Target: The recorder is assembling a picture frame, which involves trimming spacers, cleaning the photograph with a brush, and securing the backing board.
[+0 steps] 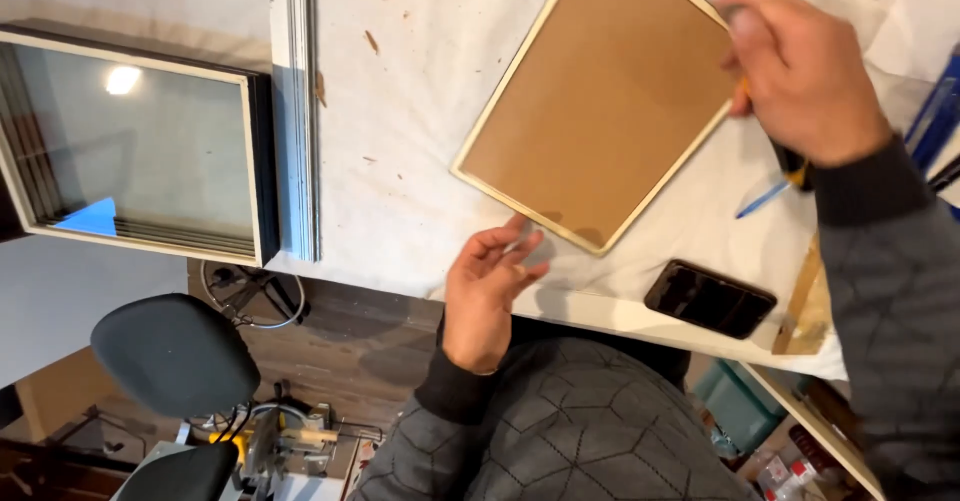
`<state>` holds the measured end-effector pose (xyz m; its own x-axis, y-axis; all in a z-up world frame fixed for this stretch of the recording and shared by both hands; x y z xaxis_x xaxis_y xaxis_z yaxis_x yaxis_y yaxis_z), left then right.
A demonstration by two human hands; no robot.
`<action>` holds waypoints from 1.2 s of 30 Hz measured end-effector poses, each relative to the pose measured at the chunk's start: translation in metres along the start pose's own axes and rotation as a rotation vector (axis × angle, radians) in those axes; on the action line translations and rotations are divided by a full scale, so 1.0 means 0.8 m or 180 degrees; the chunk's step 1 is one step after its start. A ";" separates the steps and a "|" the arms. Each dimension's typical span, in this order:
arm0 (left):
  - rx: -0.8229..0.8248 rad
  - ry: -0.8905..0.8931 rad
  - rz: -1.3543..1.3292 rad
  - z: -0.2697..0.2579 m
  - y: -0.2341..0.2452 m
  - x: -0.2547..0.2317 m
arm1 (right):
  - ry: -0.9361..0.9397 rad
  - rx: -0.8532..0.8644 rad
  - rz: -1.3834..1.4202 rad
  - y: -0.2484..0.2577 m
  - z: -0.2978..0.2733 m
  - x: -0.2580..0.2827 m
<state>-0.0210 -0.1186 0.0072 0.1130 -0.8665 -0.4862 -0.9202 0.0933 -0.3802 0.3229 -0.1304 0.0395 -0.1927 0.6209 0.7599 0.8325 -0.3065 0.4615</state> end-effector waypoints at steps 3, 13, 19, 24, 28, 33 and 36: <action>0.0167 0.0484 0.0121 0.002 -0.006 0.014 | 0.0479 0.0315 -0.0521 0.004 0.021 0.022; 0.0415 -0.2048 0.3157 0.111 -0.057 -0.117 | -0.0385 -0.0539 0.1221 -0.001 -0.098 -0.083; 0.0379 -0.2262 0.4344 0.138 -0.072 -0.115 | -0.0866 -0.0428 0.1505 -0.061 -0.156 -0.097; 0.0406 -0.2089 0.4487 0.117 -0.058 -0.099 | -0.0981 -0.0509 0.1394 -0.072 -0.174 -0.104; 0.0423 -0.1842 0.4512 0.110 -0.049 -0.094 | -0.0986 -0.0509 0.1287 -0.065 -0.182 -0.115; 0.0317 -0.1700 0.4544 0.121 -0.061 -0.106 | -0.0854 -0.0544 0.1263 -0.053 -0.192 -0.103; 0.0316 -0.2567 0.4754 0.134 -0.104 -0.129 | -0.0795 -0.0701 0.1171 -0.042 -0.198 -0.101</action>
<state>0.0844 0.0158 0.0050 -0.5888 0.4460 -0.6741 -0.3716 0.5912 0.7158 0.2282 -0.2844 0.0345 0.2460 0.5886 0.7701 0.6874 -0.6661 0.2895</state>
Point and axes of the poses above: each hand's wrist, its own z-axis towards the middle knuckle, its own y-axis out of the back of the hand, x = y × z, the point moved 6 cm from there along z, towards the middle knuckle, and after that the axes turned 3 degrees about z, right-handed, at the moved point
